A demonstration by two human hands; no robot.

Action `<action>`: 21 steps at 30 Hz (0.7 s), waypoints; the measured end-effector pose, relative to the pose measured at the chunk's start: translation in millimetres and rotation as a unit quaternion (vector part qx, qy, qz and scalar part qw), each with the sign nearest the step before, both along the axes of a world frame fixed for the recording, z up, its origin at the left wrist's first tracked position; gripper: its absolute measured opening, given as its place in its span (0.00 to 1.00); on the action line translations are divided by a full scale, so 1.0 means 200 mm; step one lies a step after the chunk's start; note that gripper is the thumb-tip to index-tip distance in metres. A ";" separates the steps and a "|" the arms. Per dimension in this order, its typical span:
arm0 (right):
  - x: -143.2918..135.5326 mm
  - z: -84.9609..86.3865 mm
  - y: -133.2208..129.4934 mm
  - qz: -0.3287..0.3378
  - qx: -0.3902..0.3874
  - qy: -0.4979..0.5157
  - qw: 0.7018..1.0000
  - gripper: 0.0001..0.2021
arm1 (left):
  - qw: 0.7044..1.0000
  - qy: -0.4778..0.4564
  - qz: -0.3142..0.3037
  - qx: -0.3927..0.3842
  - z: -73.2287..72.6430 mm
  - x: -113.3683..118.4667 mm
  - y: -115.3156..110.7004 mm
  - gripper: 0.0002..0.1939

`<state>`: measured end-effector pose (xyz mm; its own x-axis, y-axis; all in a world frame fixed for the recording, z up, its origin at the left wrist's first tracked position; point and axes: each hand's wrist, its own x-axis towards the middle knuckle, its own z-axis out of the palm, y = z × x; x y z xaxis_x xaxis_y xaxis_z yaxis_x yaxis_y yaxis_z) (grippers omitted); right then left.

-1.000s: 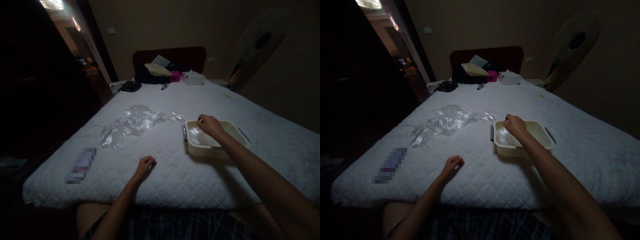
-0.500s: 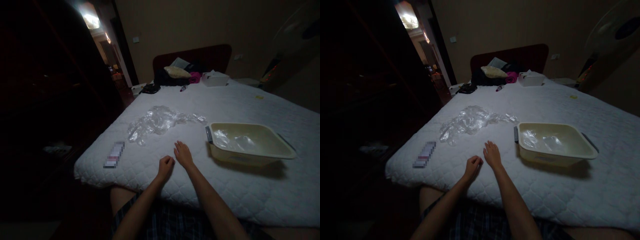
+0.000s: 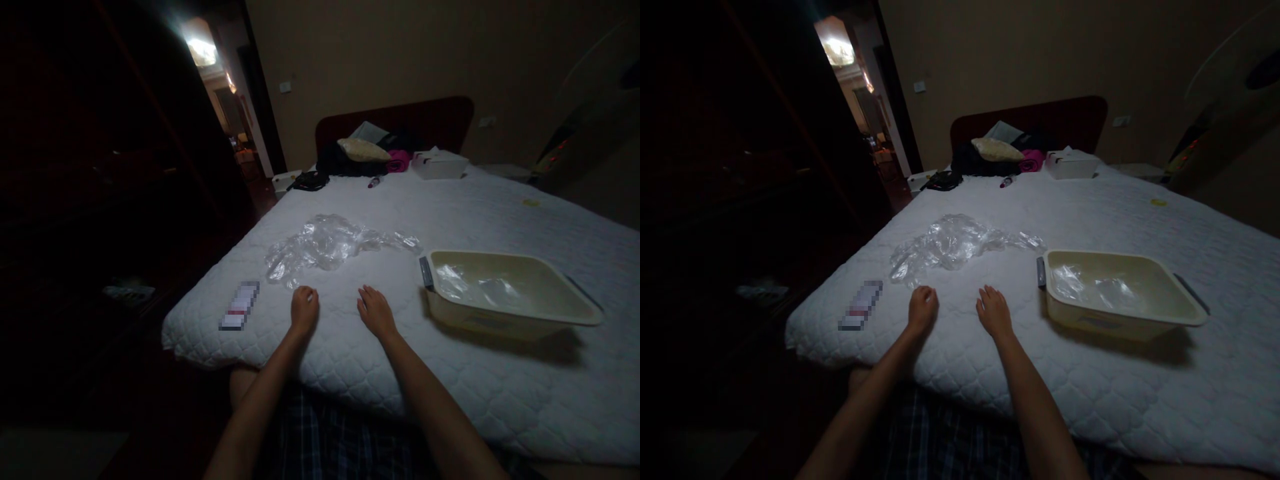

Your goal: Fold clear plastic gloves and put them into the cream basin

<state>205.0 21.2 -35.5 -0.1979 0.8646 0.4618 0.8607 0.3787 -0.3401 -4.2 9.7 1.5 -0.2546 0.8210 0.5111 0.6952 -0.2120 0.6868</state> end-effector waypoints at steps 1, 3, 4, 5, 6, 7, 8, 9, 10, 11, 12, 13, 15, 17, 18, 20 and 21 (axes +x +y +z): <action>0.00 -0.01 0.00 -0.001 0.007 -0.002 1.000 0.18 | 0.999 0.040 0.027 0.013 0.00 -0.06 0.02 0.06; 0.00 -0.02 0.01 -0.001 0.018 -0.005 1.000 0.18 | 0.988 0.115 0.103 0.015 -0.02 -0.15 0.06 0.11; 0.00 -0.02 0.02 -0.001 0.022 -0.005 1.000 0.18 | 0.982 0.142 0.124 0.003 -0.04 -0.18 0.08 0.14; 0.00 -0.02 0.02 -0.002 0.025 -0.005 1.000 0.18 | 0.978 0.159 0.136 -0.014 -0.06 -0.20 0.09 0.14; 0.00 -0.03 0.02 -0.003 0.026 -0.004 1.000 0.17 | 0.975 0.171 0.134 -0.035 -0.08 -0.22 0.10 0.13; 0.00 -0.03 0.02 -0.005 0.027 -0.004 1.000 0.17 | 0.975 0.183 0.120 -0.048 -0.11 -0.22 0.11 0.12; 0.00 -0.03 0.02 -0.006 0.028 -0.004 1.000 0.17 | 0.974 0.192 0.106 -0.053 -0.13 -0.22 0.11 0.11; 0.00 -0.03 0.01 -0.007 0.029 -0.003 1.000 0.17 | 0.974 0.201 0.092 -0.051 -0.14 -0.22 0.11 0.11; 0.00 -0.03 0.01 -0.007 0.030 -0.004 1.000 0.17 | 0.974 0.209 0.082 -0.042 -0.16 -0.21 0.11 0.11; -0.01 -0.03 0.01 -0.006 0.031 -0.004 1.000 0.17 | 0.973 0.213 0.077 -0.032 -0.16 -0.21 0.11 0.12; -0.01 -0.02 0.01 -0.006 0.031 -0.003 0.999 0.17 | 0.973 0.215 0.074 -0.024 -0.16 -0.20 0.10 0.12; 0.00 -0.02 0.01 -0.006 0.032 -0.001 0.999 0.17 | 0.974 0.213 0.072 -0.020 -0.16 -0.19 0.09 0.12; 0.00 -0.02 0.01 -0.005 0.033 0.007 0.999 0.17 | 0.977 0.199 0.072 -0.019 -0.14 -0.16 0.08 0.11; 0.00 -0.03 0.01 -0.002 0.036 0.021 0.999 0.17 | 0.983 0.166 0.072 -0.011 -0.12 -0.13 0.06 0.10; 0.01 -0.03 0.01 0.001 0.038 0.031 0.999 0.17 | 0.988 0.140 0.067 -0.003 -0.11 -0.10 0.04 0.10; 0.01 -0.03 0.01 0.008 0.042 0.061 0.997 0.16 | 0.997 0.063 0.031 0.015 -0.10 -0.04 0.02 0.10; 0.01 -0.03 0.00 0.010 0.043 0.084 0.996 0.16 | 1.000 0.011 0.000 0.021 -0.10 0.01 0.01 0.10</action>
